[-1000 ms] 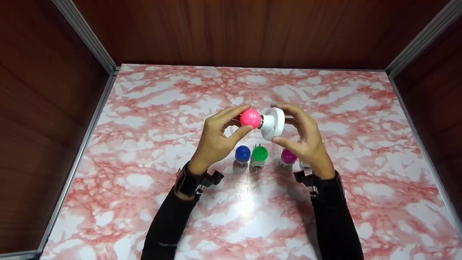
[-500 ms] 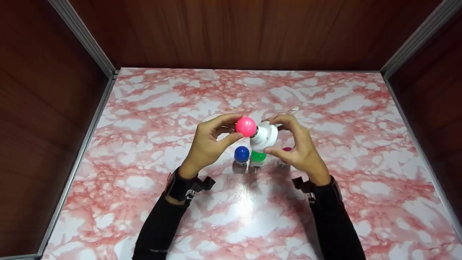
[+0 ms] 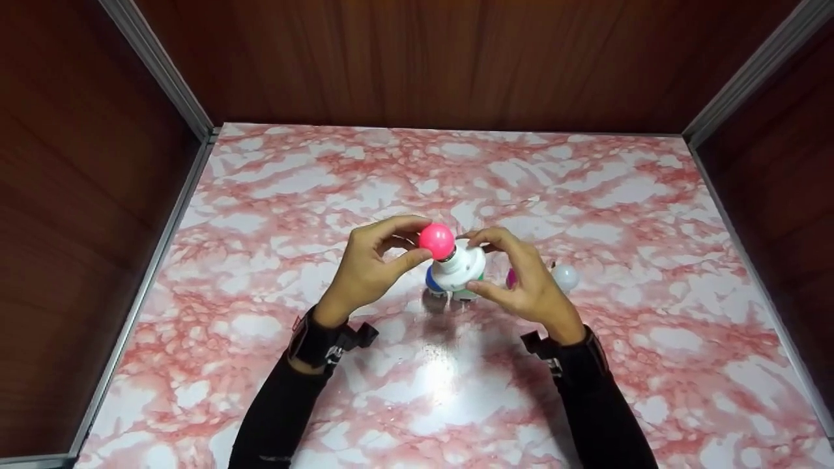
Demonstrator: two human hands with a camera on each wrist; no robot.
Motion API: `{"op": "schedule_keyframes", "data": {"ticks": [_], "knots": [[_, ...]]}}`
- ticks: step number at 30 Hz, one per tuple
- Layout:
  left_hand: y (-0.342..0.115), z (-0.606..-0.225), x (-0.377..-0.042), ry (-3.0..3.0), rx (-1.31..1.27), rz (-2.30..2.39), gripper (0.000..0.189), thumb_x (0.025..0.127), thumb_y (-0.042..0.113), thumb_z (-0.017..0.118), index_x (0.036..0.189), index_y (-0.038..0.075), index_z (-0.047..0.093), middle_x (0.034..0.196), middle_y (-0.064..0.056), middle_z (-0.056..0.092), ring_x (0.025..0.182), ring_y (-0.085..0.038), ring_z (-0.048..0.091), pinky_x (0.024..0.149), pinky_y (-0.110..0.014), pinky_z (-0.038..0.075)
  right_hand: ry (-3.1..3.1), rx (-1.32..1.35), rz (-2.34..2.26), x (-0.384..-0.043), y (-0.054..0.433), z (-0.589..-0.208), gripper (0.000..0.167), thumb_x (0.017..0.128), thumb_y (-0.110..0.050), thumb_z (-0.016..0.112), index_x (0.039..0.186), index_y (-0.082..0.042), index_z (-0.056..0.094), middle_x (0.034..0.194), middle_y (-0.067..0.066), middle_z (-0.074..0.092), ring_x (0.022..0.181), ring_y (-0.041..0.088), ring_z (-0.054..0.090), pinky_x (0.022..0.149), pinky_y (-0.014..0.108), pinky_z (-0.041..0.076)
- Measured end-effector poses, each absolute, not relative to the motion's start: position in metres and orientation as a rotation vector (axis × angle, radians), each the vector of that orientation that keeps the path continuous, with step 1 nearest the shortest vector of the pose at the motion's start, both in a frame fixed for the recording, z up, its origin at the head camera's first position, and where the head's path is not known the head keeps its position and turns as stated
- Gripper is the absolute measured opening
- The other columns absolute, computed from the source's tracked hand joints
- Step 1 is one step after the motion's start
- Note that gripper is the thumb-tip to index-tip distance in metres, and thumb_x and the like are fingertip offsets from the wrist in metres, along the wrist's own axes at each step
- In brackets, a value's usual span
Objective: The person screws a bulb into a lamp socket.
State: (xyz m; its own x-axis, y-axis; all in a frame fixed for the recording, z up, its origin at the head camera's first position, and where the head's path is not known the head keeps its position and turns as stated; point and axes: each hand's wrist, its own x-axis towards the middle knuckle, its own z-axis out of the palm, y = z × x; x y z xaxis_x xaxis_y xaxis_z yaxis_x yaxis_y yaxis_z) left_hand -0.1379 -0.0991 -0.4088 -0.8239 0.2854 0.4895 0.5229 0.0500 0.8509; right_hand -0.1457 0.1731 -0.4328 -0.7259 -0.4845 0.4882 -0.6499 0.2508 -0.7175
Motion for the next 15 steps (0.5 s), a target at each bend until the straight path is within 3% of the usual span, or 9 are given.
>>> {"op": "schedule_keyframes", "data": {"ticks": [6,12,15], "knots": [[-0.106,-0.413,-0.133,-2.174,-0.876,-1.808,0.037,0.093,0.010,0.082,0.127,0.000,0.073,0.120,-0.016,0.078,0.105,-0.015,0.075,0.090,-0.033,0.067,-2.393,1.062,1.458,-0.137,0.170,-0.440,0.054,0.082,-0.014,0.089,0.130,-0.007,0.064,0.137,0.008,0.072,0.128,0.018,0.066,0.108,0.040,0.057],[-0.119,-0.420,-0.129,-2.242,-0.931,-1.733,0.037,0.092,0.013,0.084,0.127,0.005,0.074,0.120,-0.012,0.080,0.100,-0.017,0.077,0.088,-0.034,0.067,-2.473,1.064,1.347,-0.126,0.161,-0.445,0.052,0.082,-0.021,0.092,0.125,-0.009,0.065,0.134,0.009,0.073,0.116,0.016,0.068,0.094,0.038,0.061],[-0.128,-0.425,-0.128,-2.279,-0.944,-1.712,0.038,0.092,0.013,0.084,0.128,0.007,0.075,0.120,-0.010,0.080,0.098,-0.018,0.077,0.087,-0.034,0.067,-2.524,1.069,1.299,-0.123,0.153,-0.448,0.052,0.083,-0.026,0.092,0.125,-0.011,0.065,0.133,0.009,0.073,0.112,0.016,0.068,0.092,0.036,0.061]]}}
